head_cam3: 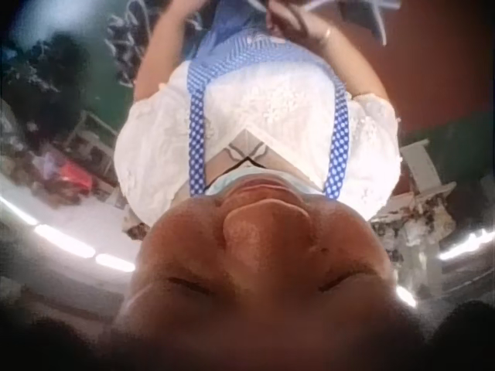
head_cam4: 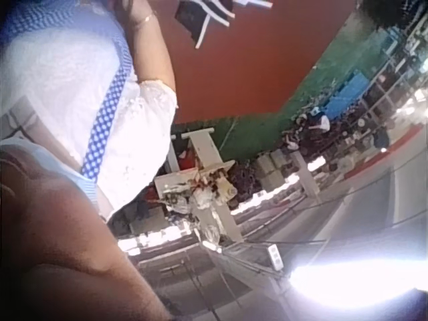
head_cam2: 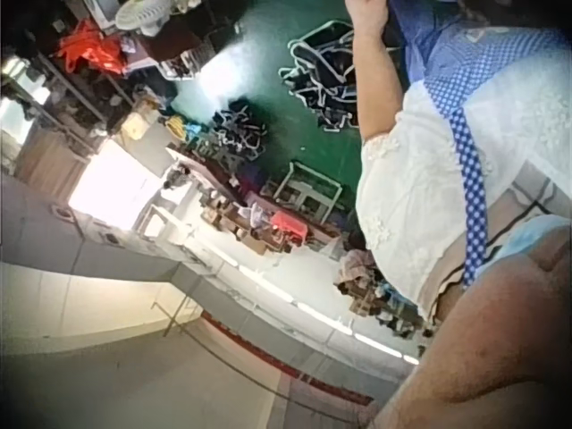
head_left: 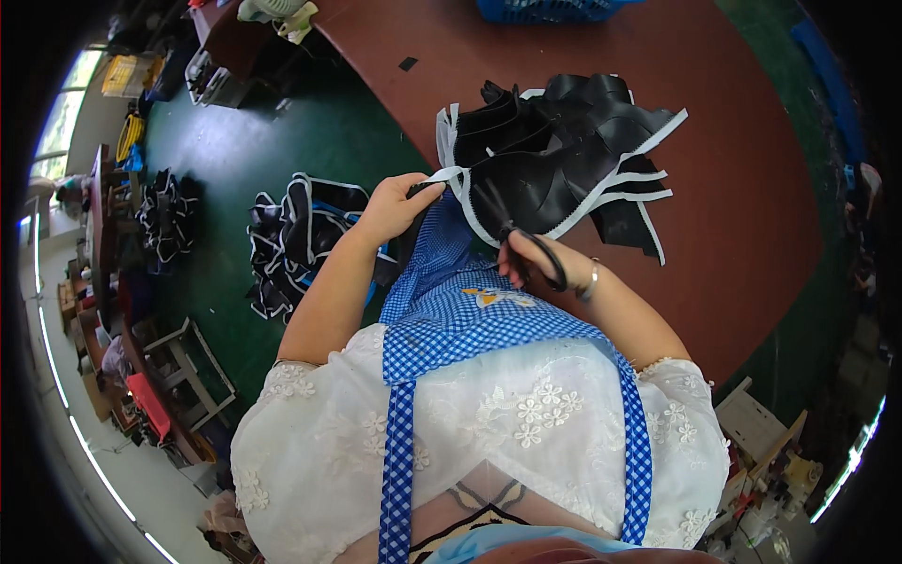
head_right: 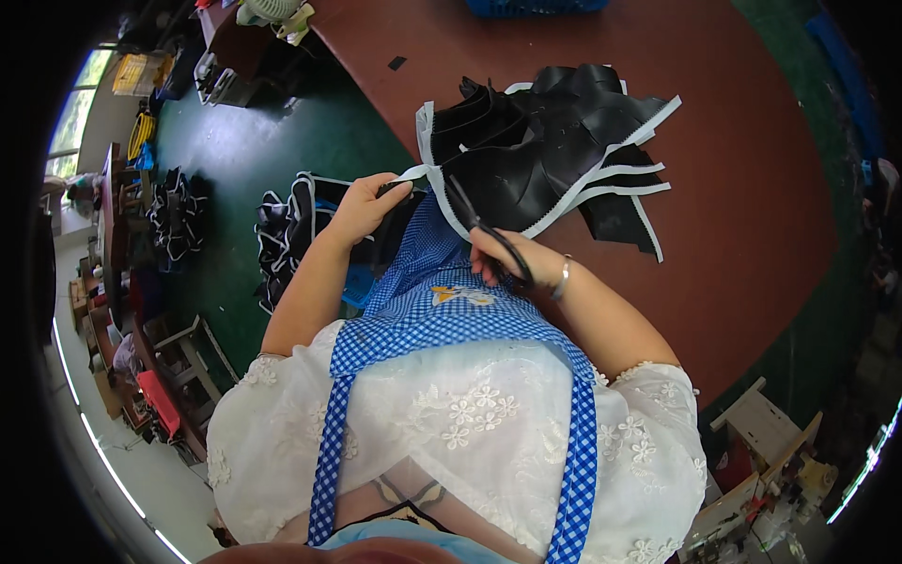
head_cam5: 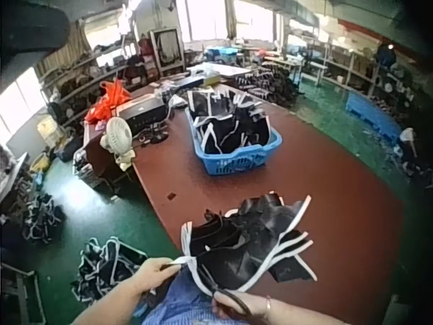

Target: Trimming excess lining and material from shoe upper components using scissors.

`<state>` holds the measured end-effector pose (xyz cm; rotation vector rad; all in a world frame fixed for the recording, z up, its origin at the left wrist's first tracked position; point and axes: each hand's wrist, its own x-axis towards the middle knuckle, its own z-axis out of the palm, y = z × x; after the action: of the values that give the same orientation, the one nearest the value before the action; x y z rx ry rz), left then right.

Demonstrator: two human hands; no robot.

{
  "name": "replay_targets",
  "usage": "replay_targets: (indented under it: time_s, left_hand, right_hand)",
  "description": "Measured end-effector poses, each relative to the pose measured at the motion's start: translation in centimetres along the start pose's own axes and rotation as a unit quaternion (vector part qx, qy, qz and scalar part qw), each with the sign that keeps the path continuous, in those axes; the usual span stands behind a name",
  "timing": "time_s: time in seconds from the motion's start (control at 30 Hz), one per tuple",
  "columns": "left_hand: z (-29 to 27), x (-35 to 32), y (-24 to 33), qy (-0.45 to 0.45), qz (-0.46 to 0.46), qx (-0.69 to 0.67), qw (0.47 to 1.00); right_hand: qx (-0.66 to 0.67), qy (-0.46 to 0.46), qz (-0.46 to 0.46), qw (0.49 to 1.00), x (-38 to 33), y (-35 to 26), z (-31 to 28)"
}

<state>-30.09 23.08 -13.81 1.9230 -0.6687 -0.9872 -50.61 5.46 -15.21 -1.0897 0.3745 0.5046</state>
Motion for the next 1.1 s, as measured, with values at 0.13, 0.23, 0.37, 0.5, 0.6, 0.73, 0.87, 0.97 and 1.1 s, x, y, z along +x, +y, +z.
replay_targets:
  time_s: [0.13,0.23,0.37,0.5,0.6,0.73,0.87,0.97,1.1]
  left_hand:
    - [0.5,0.0,-0.6,0.006,0.011,0.040,0.999]
    - [1.4,-0.2,-0.9,0.020,0.001,0.028,0.999]
    - [0.7,0.0,-1.1,0.059,0.021,-0.055,0.997]
    - [-2.2,-1.7,6.5,-0.059,0.228,-0.397,0.887]
    - [-3.9,-0.9,13.1,-0.217,0.308,-0.355,0.856]
    - [-5.7,-0.2,15.5,-0.103,0.223,-0.542,0.804]
    - [-4.3,-0.2,9.4,-0.133,0.047,-0.081,0.987]
    - [0.5,0.7,-0.4,-0.299,0.096,0.110,0.943]
    - [4.5,1.8,-0.3,-0.277,0.090,-0.009,0.957]
  right_hand:
    - [-0.051,0.013,0.034,0.998,3.7,0.3,0.7]
    - [-0.087,0.141,0.045,0.985,5.2,-0.7,1.4]
    - [-0.040,0.222,-0.037,0.973,4.3,-2.1,1.3]
    - [-0.192,0.200,-0.368,0.888,5.8,-3.9,1.0]
    - [-0.238,0.109,-0.467,0.844,6.5,-9.0,2.3]
    - [-0.257,0.205,-0.493,0.805,1.5,-15.0,4.9]
    - [-0.500,0.424,-0.616,0.436,-5.5,-20.3,2.2]
    - [-0.480,0.391,-0.618,0.484,-10.7,-22.5,-3.7]
    - [-0.085,0.560,-0.492,0.661,-9.3,-22.3,-17.7]
